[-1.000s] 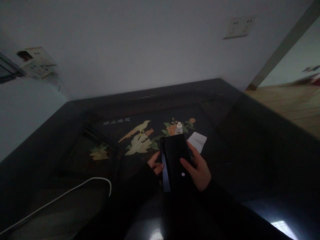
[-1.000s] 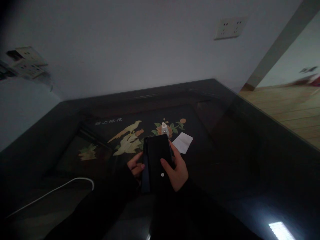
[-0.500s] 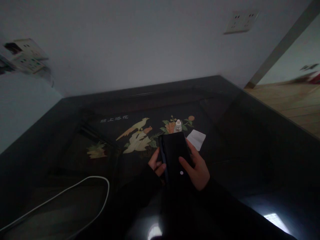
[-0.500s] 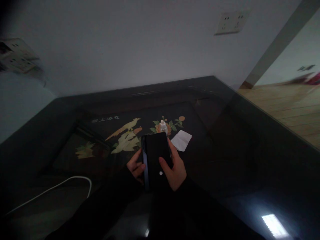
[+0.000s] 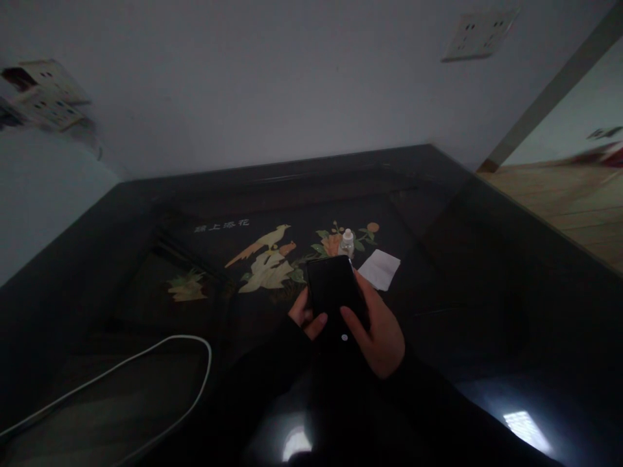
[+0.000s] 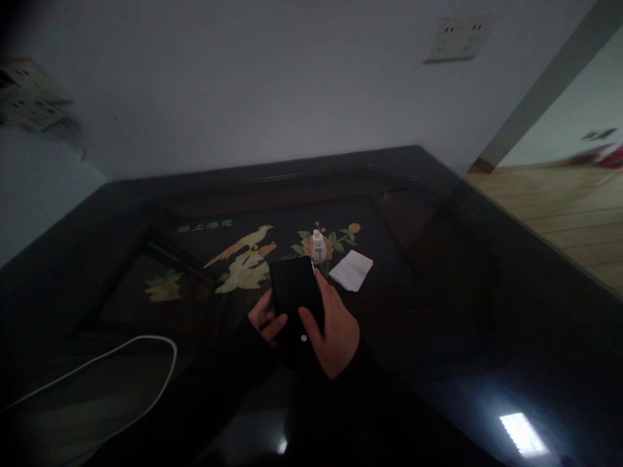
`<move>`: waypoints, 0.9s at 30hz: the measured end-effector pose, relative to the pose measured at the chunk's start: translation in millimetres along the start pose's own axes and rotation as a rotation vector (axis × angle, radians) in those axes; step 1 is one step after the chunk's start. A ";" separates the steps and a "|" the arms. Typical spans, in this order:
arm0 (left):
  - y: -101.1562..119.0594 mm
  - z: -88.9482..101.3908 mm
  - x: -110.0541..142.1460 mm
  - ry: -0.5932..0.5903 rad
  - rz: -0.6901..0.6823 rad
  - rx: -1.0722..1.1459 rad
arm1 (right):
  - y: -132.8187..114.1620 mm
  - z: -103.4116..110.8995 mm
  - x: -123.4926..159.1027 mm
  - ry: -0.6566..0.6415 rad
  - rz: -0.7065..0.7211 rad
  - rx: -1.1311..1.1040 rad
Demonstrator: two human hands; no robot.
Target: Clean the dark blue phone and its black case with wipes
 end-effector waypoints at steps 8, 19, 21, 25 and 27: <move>1.6 12.5 -6.4 0.090 -0.021 -0.037 | 3.0 -12.9 2.5 -0.134 -0.034 -0.226; 21.2 27.3 -12.2 0.135 -0.201 -0.038 | 22.4 -58.7 31.3 -0.763 -0.603 -0.901; 20.2 23.2 -10.0 0.105 -0.150 0.004 | 19.6 -61.1 33.2 -0.776 -0.611 -0.921; 19.2 17.4 -6.0 0.071 -0.058 0.077 | 17.8 -64.5 37.0 -0.785 -0.644 -0.959; 17.1 15.9 -5.2 0.066 -0.030 0.093 | 19.5 -65.2 38.1 -0.770 -0.657 -0.964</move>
Point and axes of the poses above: each hand's wrist, its own x-axis away from the middle knuckle, its own z-axis out of the back of the hand, y = z × x, the point moved 8 cm from there along -x, towards the middle knuckle, and after that the axes turned 8 degrees about y, right-handed, at the moved point
